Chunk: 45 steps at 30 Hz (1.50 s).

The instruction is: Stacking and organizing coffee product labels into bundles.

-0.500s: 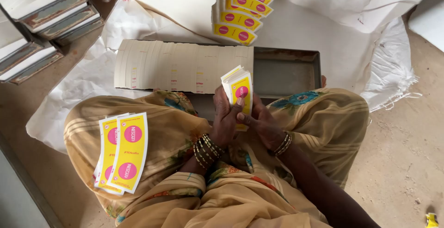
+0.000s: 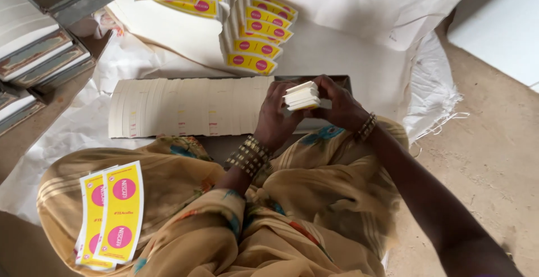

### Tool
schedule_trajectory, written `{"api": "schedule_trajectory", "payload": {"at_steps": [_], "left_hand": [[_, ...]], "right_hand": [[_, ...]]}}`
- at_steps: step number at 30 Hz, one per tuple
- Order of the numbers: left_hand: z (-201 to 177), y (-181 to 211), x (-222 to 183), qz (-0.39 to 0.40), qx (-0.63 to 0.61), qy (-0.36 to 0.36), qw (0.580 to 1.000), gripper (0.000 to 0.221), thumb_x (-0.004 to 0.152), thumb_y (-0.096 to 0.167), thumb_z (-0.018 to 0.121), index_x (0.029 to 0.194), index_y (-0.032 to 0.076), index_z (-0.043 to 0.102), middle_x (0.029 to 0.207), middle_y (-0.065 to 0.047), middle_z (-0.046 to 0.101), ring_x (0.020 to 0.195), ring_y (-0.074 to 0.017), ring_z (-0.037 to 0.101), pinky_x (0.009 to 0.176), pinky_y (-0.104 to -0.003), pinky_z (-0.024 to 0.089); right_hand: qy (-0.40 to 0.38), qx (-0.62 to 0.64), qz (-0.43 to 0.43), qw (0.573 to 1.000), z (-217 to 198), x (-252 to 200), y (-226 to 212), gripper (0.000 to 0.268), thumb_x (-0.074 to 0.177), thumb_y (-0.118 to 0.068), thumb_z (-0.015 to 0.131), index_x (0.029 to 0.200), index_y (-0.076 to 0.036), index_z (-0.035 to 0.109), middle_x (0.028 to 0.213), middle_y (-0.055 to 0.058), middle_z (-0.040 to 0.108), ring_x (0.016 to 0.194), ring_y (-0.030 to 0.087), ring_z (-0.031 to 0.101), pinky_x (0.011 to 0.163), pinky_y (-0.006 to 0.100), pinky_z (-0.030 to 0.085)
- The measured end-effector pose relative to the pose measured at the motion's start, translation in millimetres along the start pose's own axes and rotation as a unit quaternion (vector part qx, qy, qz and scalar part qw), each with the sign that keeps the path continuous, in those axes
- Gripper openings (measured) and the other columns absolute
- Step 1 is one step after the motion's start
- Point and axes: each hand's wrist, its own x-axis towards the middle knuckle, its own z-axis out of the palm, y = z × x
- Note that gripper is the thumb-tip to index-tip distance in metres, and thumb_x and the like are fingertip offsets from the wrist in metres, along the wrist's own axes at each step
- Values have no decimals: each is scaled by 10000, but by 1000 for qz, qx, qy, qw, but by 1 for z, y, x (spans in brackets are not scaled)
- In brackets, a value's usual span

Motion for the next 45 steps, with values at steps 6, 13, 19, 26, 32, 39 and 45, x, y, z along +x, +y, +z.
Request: {"api": "schedule_trajectory", "payload": {"at_steps": [6, 13, 19, 26, 32, 39, 45], "left_hand": [[17, -38, 21, -42, 131, -11, 990, 469, 751, 124, 834, 1137, 77, 570, 1114, -124, 644, 1054, -354, 658, 862, -440, 558], [21, -39, 13, -42, 232, -62, 970, 528, 723, 68, 771, 1204, 73, 553, 1181, -146, 595, 1125, -388, 579, 854, -509, 477], [13, -30, 17, -41, 226, -55, 972, 483, 725, 125, 831, 1138, 101, 581, 1153, -125, 605, 1119, -379, 582, 886, -496, 490], [-11, 55, -2, 35, 155, -39, 987, 501, 709, 175, 887, 1079, 86, 562, 1064, -108, 625, 1048, -360, 623, 858, -463, 532], [-38, 84, -50, -13, 216, -80, 973, 497, 718, 211, 888, 1069, 77, 563, 1037, -104, 614, 1006, -335, 631, 846, -455, 526], [-115, 26, -18, -18, 442, -34, 896, 519, 729, 305, 874, 1113, 105, 588, 1069, -78, 647, 1049, -329, 590, 848, -514, 430], [-168, -25, 0, -52, 523, -1, 851, 493, 767, 156, 812, 1203, 122, 584, 1139, -91, 614, 1139, -329, 535, 887, -538, 391]], "right_hand": [[-9, -132, 114, 985, -4, 19, 51, 668, 757, -239, 890, 1277, -93, 497, 1237, 118, 681, 1185, 236, 651, 995, 379, 514], [-63, -232, 272, 932, 7, 30, 77, 710, 729, -327, 866, 1296, -129, 486, 1201, 172, 686, 1190, 342, 635, 977, 432, 495], [-41, -276, 188, 942, -11, 15, 55, 586, 740, -297, 865, 1198, -97, 560, 1133, 161, 702, 1113, 350, 656, 940, 448, 514], [86, -292, 29, 952, -41, -57, -70, 559, 713, -332, 896, 1130, -62, 638, 1081, 137, 680, 1021, 322, 663, 884, 433, 534], [32, -203, 91, 974, 0, -77, -85, 563, 719, -359, 871, 1144, -86, 622, 1097, 88, 689, 977, 276, 706, 829, 398, 571], [56, -217, -38, 974, 55, 27, -67, 565, 743, -353, 878, 1152, -53, 628, 1129, 144, 663, 1067, 350, 655, 893, 463, 518], [61, -177, -67, 980, 119, 118, -18, 645, 766, -391, 871, 1230, -41, 591, 1166, 149, 646, 1114, 339, 632, 954, 461, 490]]}}
